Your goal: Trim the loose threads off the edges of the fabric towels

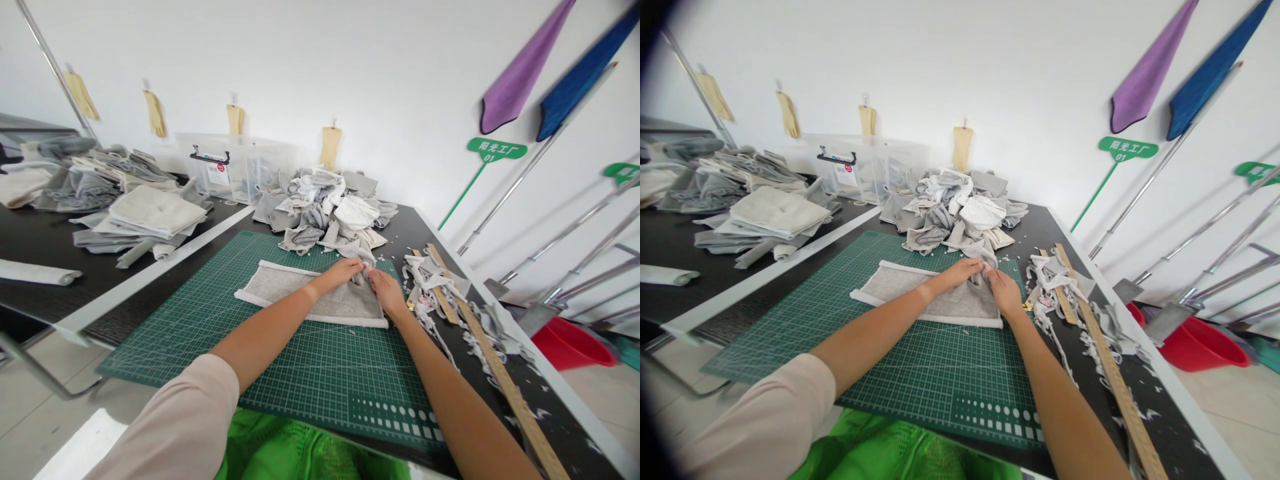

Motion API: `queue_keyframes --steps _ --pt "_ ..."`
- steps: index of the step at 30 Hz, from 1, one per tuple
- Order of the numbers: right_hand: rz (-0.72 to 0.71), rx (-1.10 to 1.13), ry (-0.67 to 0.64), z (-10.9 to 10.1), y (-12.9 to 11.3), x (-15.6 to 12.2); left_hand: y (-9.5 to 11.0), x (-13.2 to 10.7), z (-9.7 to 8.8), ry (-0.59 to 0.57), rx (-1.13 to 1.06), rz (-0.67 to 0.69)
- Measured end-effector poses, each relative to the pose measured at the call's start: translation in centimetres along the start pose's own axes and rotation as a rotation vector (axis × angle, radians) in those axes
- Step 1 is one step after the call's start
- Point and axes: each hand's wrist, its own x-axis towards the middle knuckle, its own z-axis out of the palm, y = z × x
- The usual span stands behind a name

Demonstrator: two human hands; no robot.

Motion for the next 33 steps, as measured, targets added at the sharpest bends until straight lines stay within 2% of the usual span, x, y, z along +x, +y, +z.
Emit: queue_keyframes --steps 5,16,23,33 --pt "-0.016 0.016 -0.005 0.06 0.23 0.1 -0.55 0.15 -0.08 -0.013 0.019 0.025" --pt "-0.003 -0.016 0.016 0.16 0.39 0.08 -0.26 -0.03 -0.26 -0.046 -0.047 -0.029" --pt "-0.011 -0.014 0.006 0.27 0.71 0.22 -0.65 0.02 -0.34 -0.057 -0.01 0.006" --pt "-0.017 -0.057 -0.006 0.11 0.46 0.24 0.22 -0.22 -0.33 -0.068 0.01 -0.006"
